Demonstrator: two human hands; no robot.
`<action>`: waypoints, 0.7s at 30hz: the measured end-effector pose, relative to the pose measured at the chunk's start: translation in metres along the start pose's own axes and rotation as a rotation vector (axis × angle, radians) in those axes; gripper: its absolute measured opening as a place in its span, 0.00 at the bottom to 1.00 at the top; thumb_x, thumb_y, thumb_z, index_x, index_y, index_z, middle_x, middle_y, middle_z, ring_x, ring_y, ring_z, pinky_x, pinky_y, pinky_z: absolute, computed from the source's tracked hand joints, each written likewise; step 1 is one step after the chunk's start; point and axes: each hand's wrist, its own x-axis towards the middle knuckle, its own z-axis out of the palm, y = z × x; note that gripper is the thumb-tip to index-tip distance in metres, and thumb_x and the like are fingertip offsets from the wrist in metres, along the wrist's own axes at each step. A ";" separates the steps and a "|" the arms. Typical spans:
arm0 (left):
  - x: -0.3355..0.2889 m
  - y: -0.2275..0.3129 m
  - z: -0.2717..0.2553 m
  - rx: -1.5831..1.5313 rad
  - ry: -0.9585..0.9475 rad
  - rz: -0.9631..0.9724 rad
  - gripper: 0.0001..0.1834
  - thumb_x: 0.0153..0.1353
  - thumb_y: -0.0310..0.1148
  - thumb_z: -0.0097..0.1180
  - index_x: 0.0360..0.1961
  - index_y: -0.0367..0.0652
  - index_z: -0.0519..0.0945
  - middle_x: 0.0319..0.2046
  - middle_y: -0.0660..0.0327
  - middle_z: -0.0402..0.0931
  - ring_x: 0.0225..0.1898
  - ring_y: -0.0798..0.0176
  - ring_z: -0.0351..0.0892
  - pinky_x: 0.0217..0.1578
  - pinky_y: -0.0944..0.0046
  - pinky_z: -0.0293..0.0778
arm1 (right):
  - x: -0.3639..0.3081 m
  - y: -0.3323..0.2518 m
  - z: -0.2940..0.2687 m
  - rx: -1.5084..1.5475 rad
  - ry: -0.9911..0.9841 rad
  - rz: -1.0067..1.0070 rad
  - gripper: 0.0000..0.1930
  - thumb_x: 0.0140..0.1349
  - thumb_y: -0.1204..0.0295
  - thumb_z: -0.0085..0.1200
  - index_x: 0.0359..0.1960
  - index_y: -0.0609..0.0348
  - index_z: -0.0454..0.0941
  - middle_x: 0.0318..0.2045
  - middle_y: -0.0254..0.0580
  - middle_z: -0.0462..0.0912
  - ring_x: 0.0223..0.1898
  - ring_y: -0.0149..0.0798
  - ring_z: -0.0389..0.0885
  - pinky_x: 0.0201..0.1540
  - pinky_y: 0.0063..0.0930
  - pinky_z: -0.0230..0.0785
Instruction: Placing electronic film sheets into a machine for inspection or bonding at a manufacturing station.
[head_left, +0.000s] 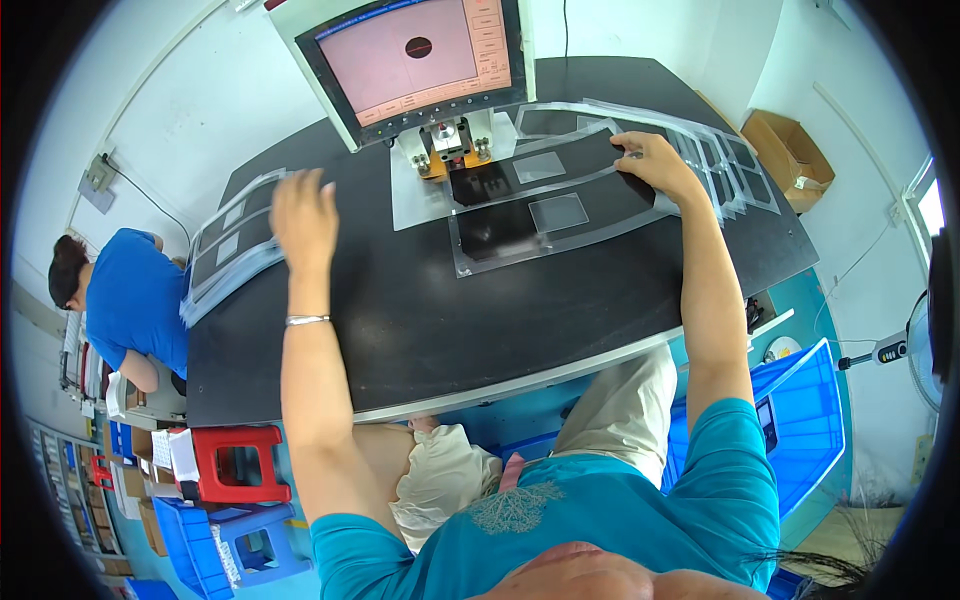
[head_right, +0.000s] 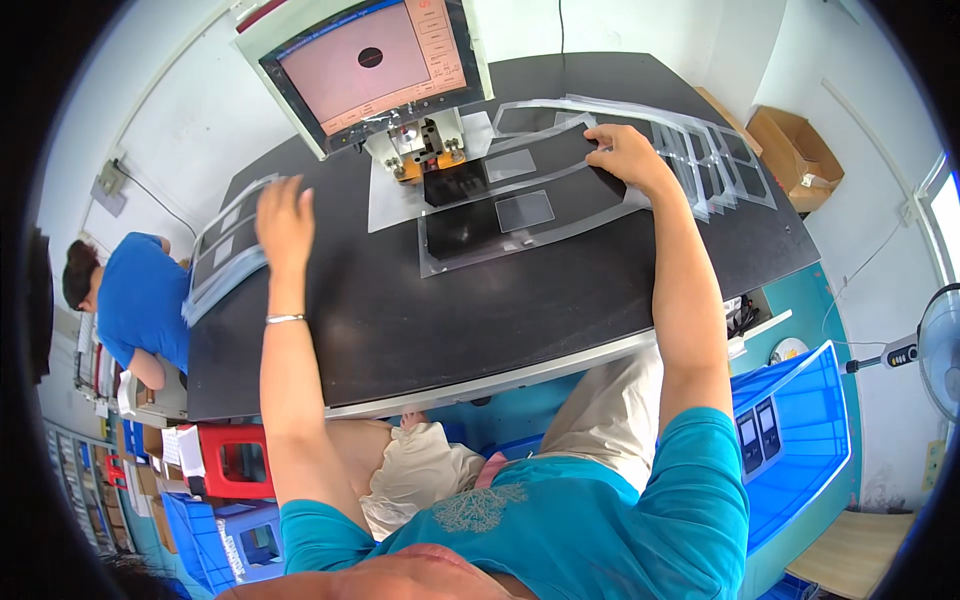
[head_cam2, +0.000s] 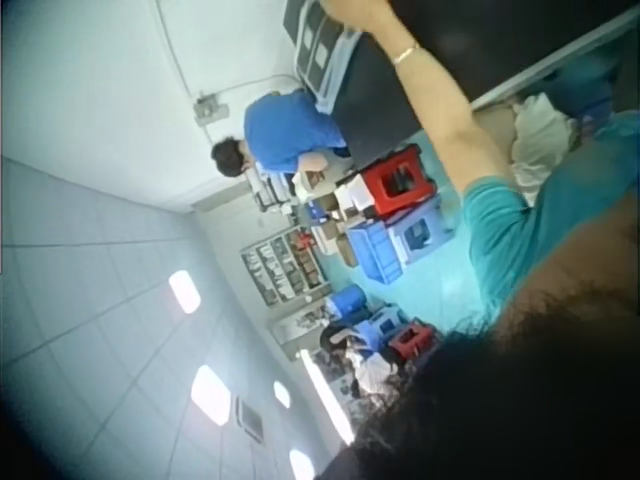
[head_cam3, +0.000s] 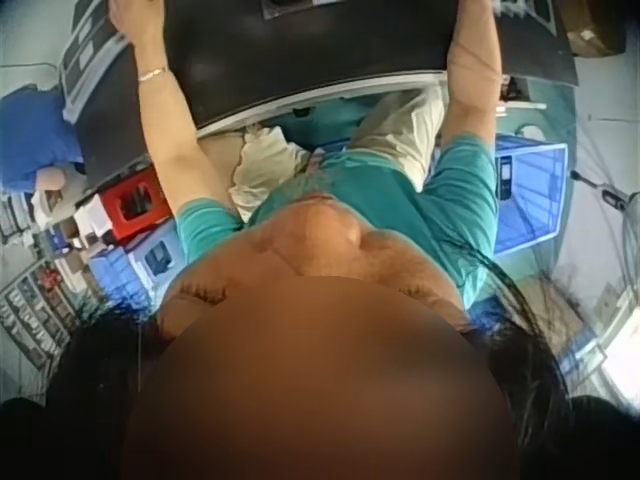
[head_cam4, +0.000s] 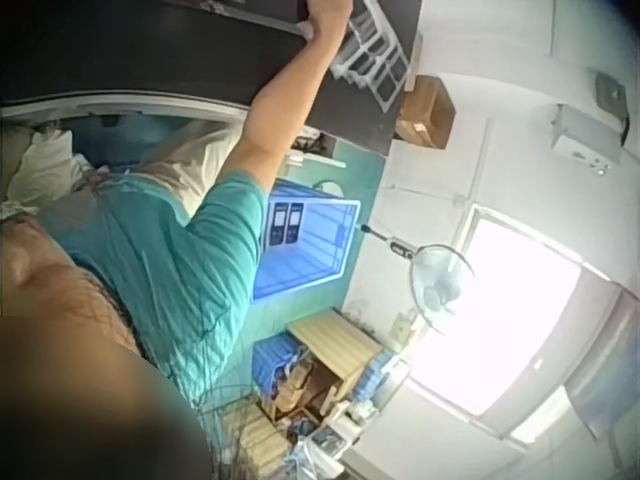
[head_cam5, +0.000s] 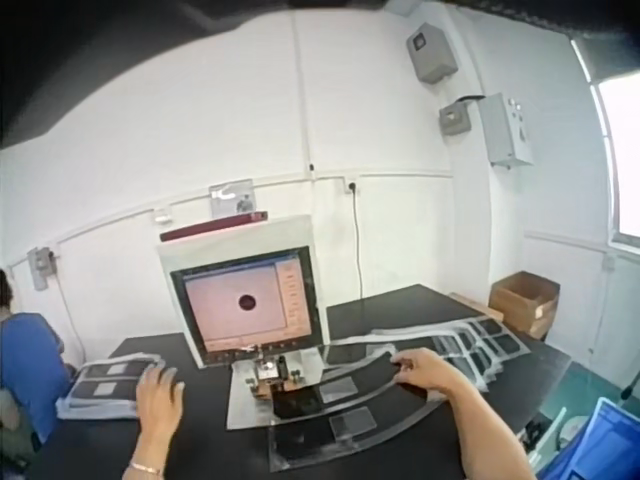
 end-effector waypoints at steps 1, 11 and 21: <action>-0.007 -0.022 0.006 0.120 0.067 -0.037 0.22 0.67 0.47 0.54 0.58 0.49 0.78 0.60 0.54 0.73 0.64 0.45 0.68 0.60 0.45 0.66 | 0.000 0.001 0.001 0.027 0.010 -0.007 0.25 0.55 0.73 0.59 0.57 0.67 0.78 0.51 0.51 0.82 0.51 0.41 0.78 0.58 0.30 0.67; -0.033 -0.075 0.022 0.395 -0.532 -0.320 0.23 0.67 0.49 0.53 0.61 0.53 0.75 0.64 0.54 0.70 0.64 0.45 0.70 0.58 0.42 0.70 | 0.009 0.009 0.018 -0.107 0.223 -0.059 0.27 0.51 0.70 0.61 0.55 0.62 0.80 0.52 0.56 0.82 0.56 0.52 0.80 0.60 0.37 0.69; -0.018 -0.073 0.003 0.284 -0.447 -0.402 0.15 0.70 0.39 0.48 0.53 0.51 0.78 0.37 0.53 0.85 0.41 0.47 0.85 0.40 0.47 0.80 | 0.012 0.009 0.021 -0.144 0.288 -0.044 0.27 0.52 0.69 0.61 0.57 0.59 0.79 0.54 0.53 0.82 0.58 0.51 0.79 0.61 0.37 0.69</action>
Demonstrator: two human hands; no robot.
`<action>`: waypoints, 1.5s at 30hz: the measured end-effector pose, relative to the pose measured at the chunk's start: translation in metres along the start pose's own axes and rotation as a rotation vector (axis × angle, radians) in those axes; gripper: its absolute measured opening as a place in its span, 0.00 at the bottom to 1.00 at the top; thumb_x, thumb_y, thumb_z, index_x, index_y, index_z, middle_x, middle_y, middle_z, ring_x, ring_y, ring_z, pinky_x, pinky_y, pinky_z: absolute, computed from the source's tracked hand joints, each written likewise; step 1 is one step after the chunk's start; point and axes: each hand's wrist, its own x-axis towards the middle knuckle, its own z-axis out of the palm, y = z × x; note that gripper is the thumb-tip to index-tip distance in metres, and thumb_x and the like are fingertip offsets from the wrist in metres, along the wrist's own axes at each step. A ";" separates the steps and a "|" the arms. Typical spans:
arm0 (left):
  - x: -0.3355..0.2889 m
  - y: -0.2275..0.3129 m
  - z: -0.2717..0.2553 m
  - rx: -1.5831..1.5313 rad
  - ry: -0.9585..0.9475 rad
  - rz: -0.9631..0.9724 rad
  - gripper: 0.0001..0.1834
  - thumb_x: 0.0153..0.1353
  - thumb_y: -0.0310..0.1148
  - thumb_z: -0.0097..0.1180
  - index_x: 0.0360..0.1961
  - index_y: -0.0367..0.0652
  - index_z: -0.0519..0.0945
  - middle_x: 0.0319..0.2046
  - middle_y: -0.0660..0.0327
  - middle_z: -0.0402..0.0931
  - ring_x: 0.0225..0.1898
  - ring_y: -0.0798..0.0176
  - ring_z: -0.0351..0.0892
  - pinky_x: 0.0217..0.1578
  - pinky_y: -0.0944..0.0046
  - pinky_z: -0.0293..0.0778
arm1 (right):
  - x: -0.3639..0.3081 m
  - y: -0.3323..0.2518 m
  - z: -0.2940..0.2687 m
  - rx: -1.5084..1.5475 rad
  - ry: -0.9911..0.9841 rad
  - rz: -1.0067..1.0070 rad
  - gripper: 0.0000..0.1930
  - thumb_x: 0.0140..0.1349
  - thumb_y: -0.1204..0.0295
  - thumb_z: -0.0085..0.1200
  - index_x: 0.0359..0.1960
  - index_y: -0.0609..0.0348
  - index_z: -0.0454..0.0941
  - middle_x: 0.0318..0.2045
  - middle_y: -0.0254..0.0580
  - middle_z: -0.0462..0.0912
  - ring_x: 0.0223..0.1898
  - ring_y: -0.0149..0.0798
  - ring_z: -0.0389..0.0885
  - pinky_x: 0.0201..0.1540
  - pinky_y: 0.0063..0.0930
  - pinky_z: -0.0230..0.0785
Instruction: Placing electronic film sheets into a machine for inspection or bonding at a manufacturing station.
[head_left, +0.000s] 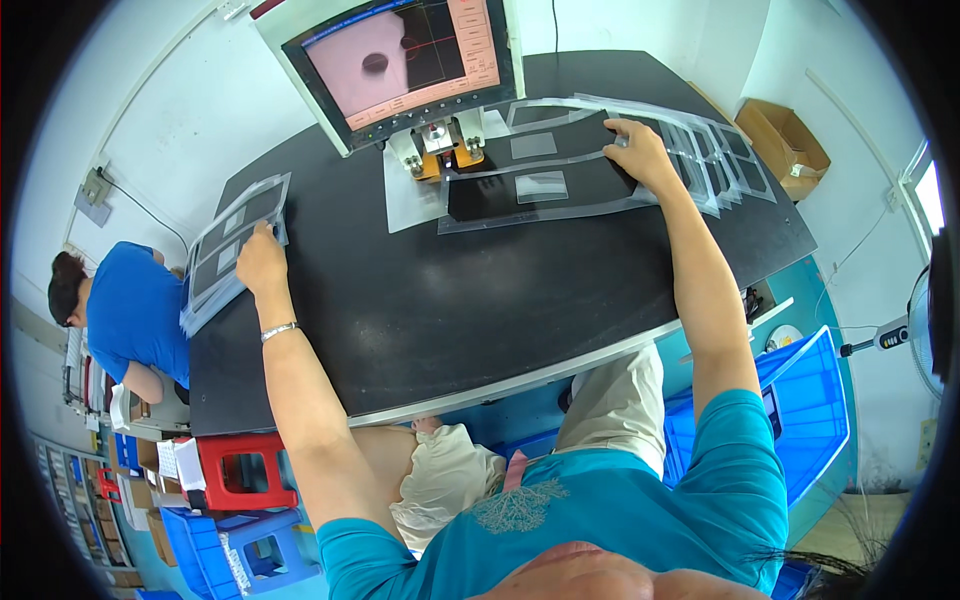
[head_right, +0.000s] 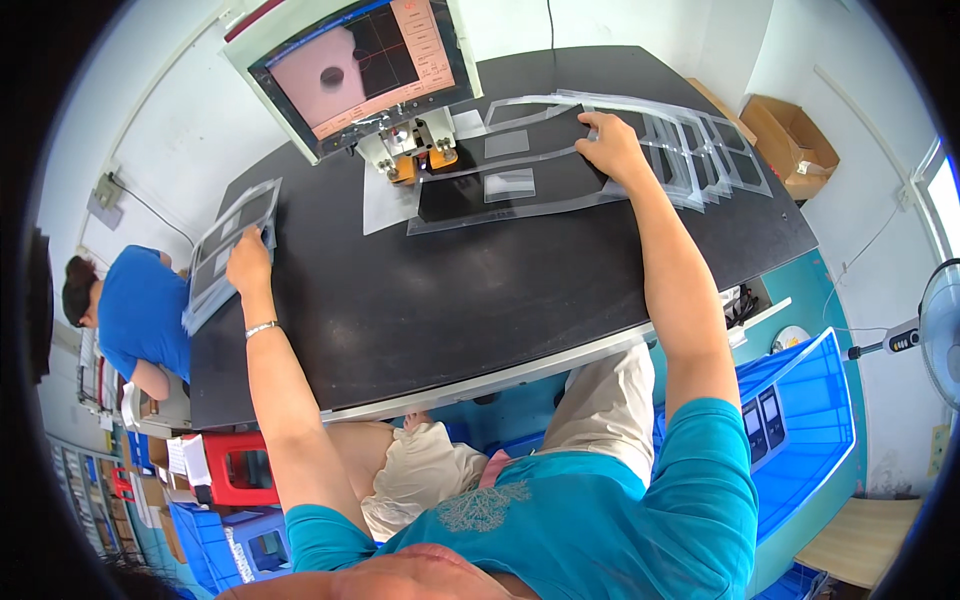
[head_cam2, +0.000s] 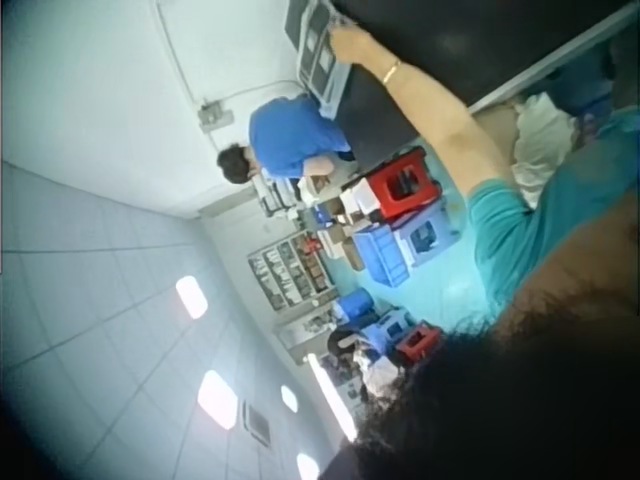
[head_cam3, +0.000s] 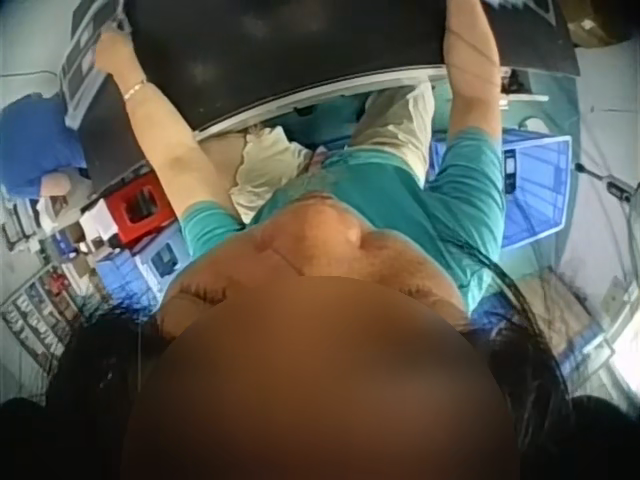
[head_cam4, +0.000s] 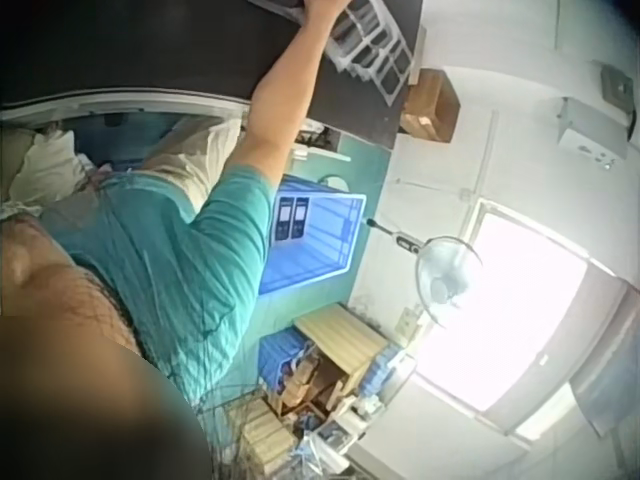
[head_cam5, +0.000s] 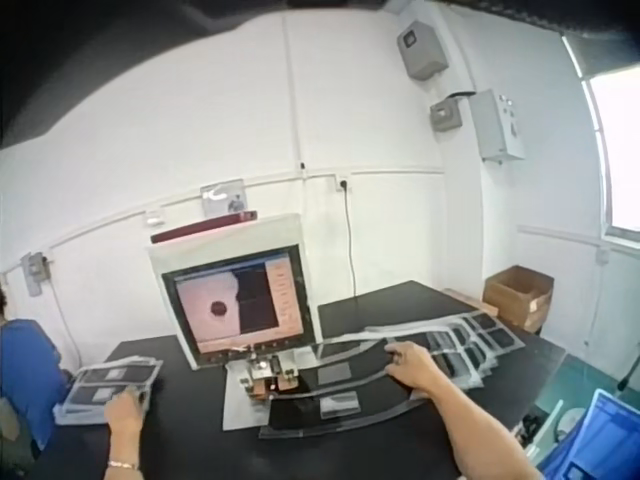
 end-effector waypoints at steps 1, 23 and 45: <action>-0.001 -0.003 -0.002 -0.026 0.052 -0.006 0.15 0.69 0.38 0.49 0.55 0.53 0.78 0.35 0.53 0.85 0.40 0.47 0.85 0.39 0.47 0.79 | 0.000 -0.001 0.000 -0.005 -0.014 0.002 0.27 0.53 0.69 0.61 0.57 0.59 0.79 0.54 0.54 0.82 0.58 0.51 0.79 0.61 0.37 0.69; -0.094 0.138 -0.051 -0.306 0.261 0.811 0.15 0.54 0.22 0.55 0.42 0.44 0.85 0.33 0.62 0.82 0.39 0.56 0.79 0.38 0.57 0.77 | 0.005 0.010 0.024 -0.046 0.258 0.008 0.27 0.52 0.69 0.60 0.57 0.61 0.78 0.56 0.54 0.79 0.59 0.53 0.76 0.63 0.39 0.67; -0.089 0.131 -0.032 -0.436 0.043 0.766 0.22 0.62 0.24 0.53 0.59 0.42 0.76 0.56 0.52 0.76 0.61 0.49 0.73 0.57 0.51 0.72 | 0.000 0.003 0.022 0.008 0.207 -0.006 0.27 0.59 0.61 0.63 0.58 0.62 0.77 0.56 0.55 0.79 0.58 0.51 0.77 0.61 0.38 0.67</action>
